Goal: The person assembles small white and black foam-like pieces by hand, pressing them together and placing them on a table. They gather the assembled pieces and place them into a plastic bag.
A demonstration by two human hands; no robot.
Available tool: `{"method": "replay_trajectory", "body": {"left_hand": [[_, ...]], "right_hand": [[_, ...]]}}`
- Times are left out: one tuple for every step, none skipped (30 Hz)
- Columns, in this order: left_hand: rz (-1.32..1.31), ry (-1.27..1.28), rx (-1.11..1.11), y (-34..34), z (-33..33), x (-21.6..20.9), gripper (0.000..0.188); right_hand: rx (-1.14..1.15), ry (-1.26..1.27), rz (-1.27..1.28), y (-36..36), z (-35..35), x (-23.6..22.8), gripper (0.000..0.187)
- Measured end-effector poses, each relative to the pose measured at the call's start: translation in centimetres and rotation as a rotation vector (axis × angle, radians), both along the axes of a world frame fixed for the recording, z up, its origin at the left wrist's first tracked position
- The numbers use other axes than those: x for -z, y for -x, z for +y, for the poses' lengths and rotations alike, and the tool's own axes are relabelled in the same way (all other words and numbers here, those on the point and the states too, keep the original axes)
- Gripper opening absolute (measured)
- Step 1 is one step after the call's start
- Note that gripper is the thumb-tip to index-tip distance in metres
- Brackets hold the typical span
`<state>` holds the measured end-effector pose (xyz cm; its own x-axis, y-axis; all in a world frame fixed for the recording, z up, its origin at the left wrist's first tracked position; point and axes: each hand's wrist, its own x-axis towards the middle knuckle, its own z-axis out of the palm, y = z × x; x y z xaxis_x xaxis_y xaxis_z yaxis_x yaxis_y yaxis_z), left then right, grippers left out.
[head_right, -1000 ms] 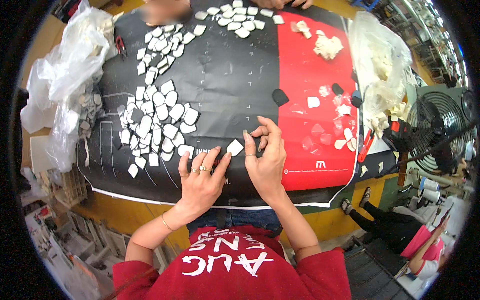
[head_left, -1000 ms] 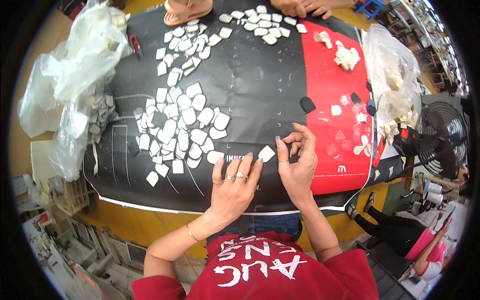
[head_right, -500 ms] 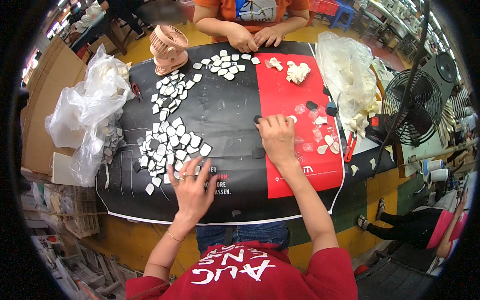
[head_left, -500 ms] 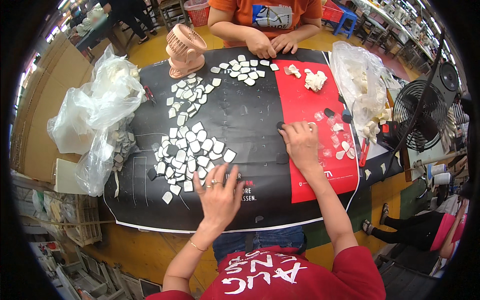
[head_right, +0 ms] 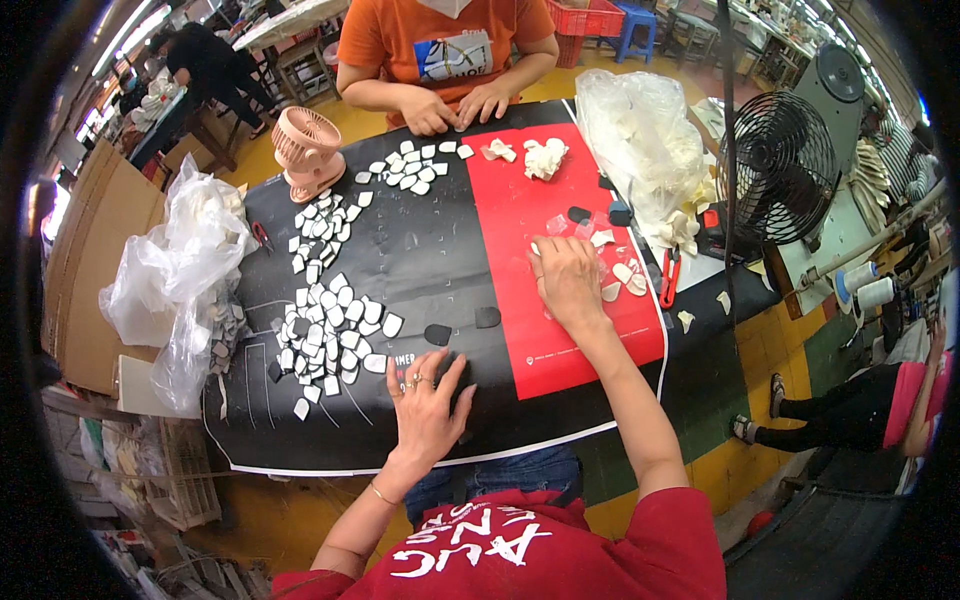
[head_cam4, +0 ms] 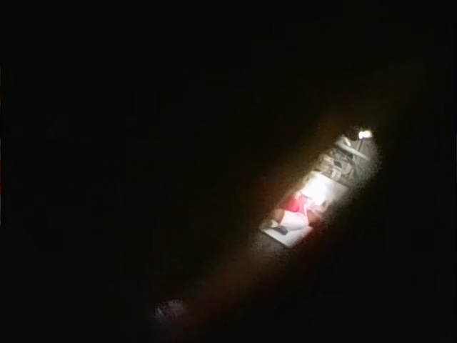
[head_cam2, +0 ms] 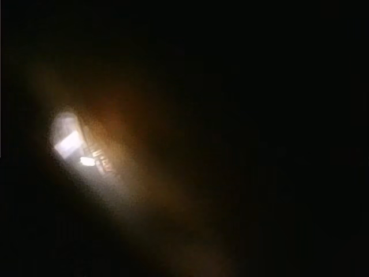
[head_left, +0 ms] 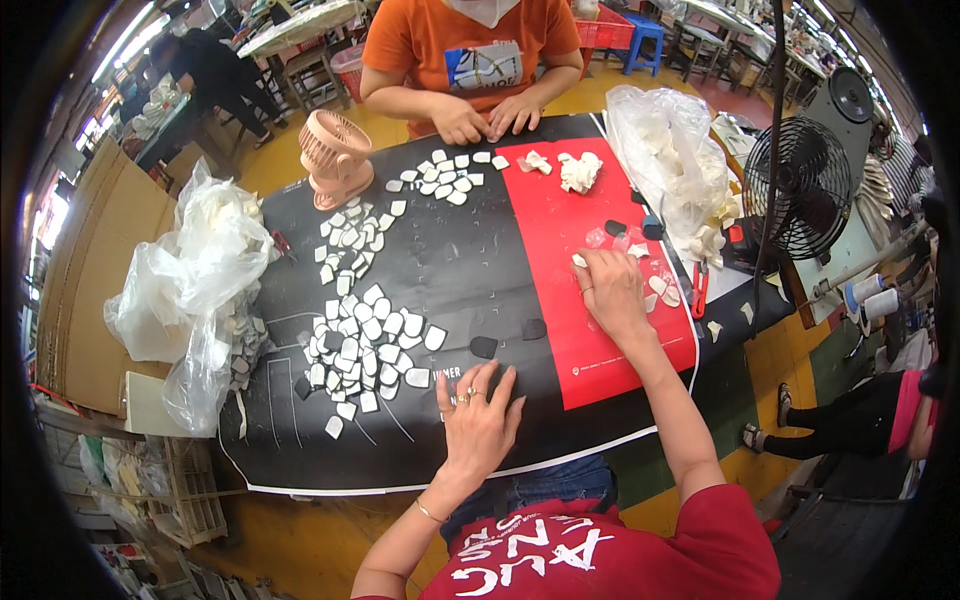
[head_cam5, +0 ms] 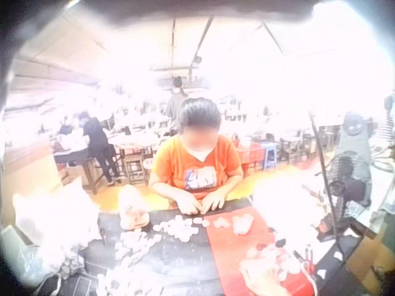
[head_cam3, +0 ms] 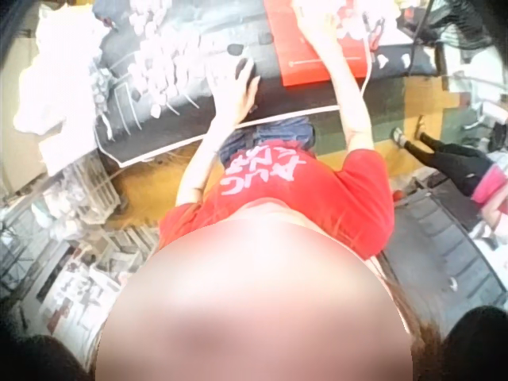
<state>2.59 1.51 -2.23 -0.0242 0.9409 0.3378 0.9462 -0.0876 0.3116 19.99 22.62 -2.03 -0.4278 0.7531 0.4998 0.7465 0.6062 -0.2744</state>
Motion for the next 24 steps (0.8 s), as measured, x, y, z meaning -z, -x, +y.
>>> {"method": "replay_trajectory", "body": {"left_hand": [[0.000,0.005,0.005,-0.2,-0.1,0.0,0.040],[-0.002,0.009,0.009,-0.4,-0.3,0.1,0.040],[-0.003,0.017,0.012,-0.6,-0.6,0.1,0.039],[-0.007,0.021,0.016,-0.8,-0.8,0.2,0.039],[-0.012,0.028,0.023,-1.0,-1.1,0.2,0.038],[-0.020,0.040,0.022,-1.1,-1.4,0.2,0.037],[-0.023,0.036,0.021,-1.2,-1.6,0.2,0.037],[-0.030,0.036,0.021,-1.2,-1.7,0.2,0.037],[-0.035,0.037,0.023,-1.1,-1.8,0.0,0.038],[-0.053,0.014,0.023,-1.1,-1.9,-0.2,0.034],[-0.127,0.014,0.036,-1.0,-1.9,-0.5,0.033],[-0.198,0.013,0.043,-0.7,-1.9,-1.0,0.032],[-0.279,0.008,0.045,-0.5,-1.8,-1.4,0.030],[-0.381,-0.028,0.030,-0.3,-1.6,-1.9,0.029],[-0.422,-0.057,0.012,-0.2,-1.4,-2.5,0.030],[-0.513,-0.080,-0.003,-0.2,-1.0,-2.9,0.031],[-0.602,-0.103,-0.021,0.0,-0.6,-3.5,0.032],[-0.744,-0.101,-0.042,-0.1,-0.2,-3.9,0.035],[-0.857,-0.127,-0.019,-0.2,0.3,-4.4,0.036],[-0.905,-0.117,-0.001,-0.1,0.6,-4.8,0.036],[-0.959,-0.104,0.004,-0.1,0.9,-5.2,0.035],[-1.036,-0.101,-0.006,-0.3,1.1,-5.4,0.028],[-1.041,-0.098,0.003,-0.3,1.2,-5.6,0.025],[-1.045,-0.095,0.012,-0.3,1.4,-5.7,0.021]], "right_hand": [[0.026,-0.007,-0.028,-0.2,0.7,0.2,0.025],[0.021,-0.016,-0.097,-0.2,1.2,0.5,0.028],[0.032,-0.077,-0.178,0.0,1.5,0.8,0.029],[0.050,-0.136,-0.259,0.5,1.8,1.1,0.031],[0.081,-0.157,-0.363,0.8,1.8,1.4,0.032],[0.066,-0.224,-0.387,1.1,1.9,1.5,0.036],[0.070,-0.252,-0.436,1.4,1.9,1.4,0.040],[0.078,-0.276,-0.487,1.4,1.6,1.2,0.043],[0.041,-0.180,-0.345,1.3,1.1,0.7,0.043],[0.000,-0.091,-0.200,1.2,0.6,0.1,0.044],[-0.035,0.012,-0.068,1.0,0.1,-0.7,0.044],[-0.067,0.204,0.218,0.7,-0.8,-1.6,0.045],[-0.092,0.420,0.486,0.5,-2.2,-2.4,0.047],[-0.167,0.612,0.765,0.4,-3.7,-3.3,0.049],[-0.190,0.743,0.869,0.3,-5.1,-4.0,0.052],[-0.262,0.846,0.989,0.2,-6.4,-4.8,0.056],[-0.331,0.954,1.113,0.2,-7.6,-5.4,0.059],[-0.349,0.987,1.110,0.2,-8.7,-5.8,0.061],[-0.367,1.021,1.111,0.3,-9.6,-6.2,0.063],[-0.383,1.054,1.117,0.4,-10.4,-6.5,0.065],[-0.385,1.051,1.100,0.6,-11.1,-6.7,0.064],[-0.387,1.043,1.088,0.7,-11.5,-6.8,0.064],[-0.392,1.029,1.076,0.9,-11.8,-6.9,0.063],[-0.410,1.044,1.073,1.0,-12.1,-6.9,0.063]]}}
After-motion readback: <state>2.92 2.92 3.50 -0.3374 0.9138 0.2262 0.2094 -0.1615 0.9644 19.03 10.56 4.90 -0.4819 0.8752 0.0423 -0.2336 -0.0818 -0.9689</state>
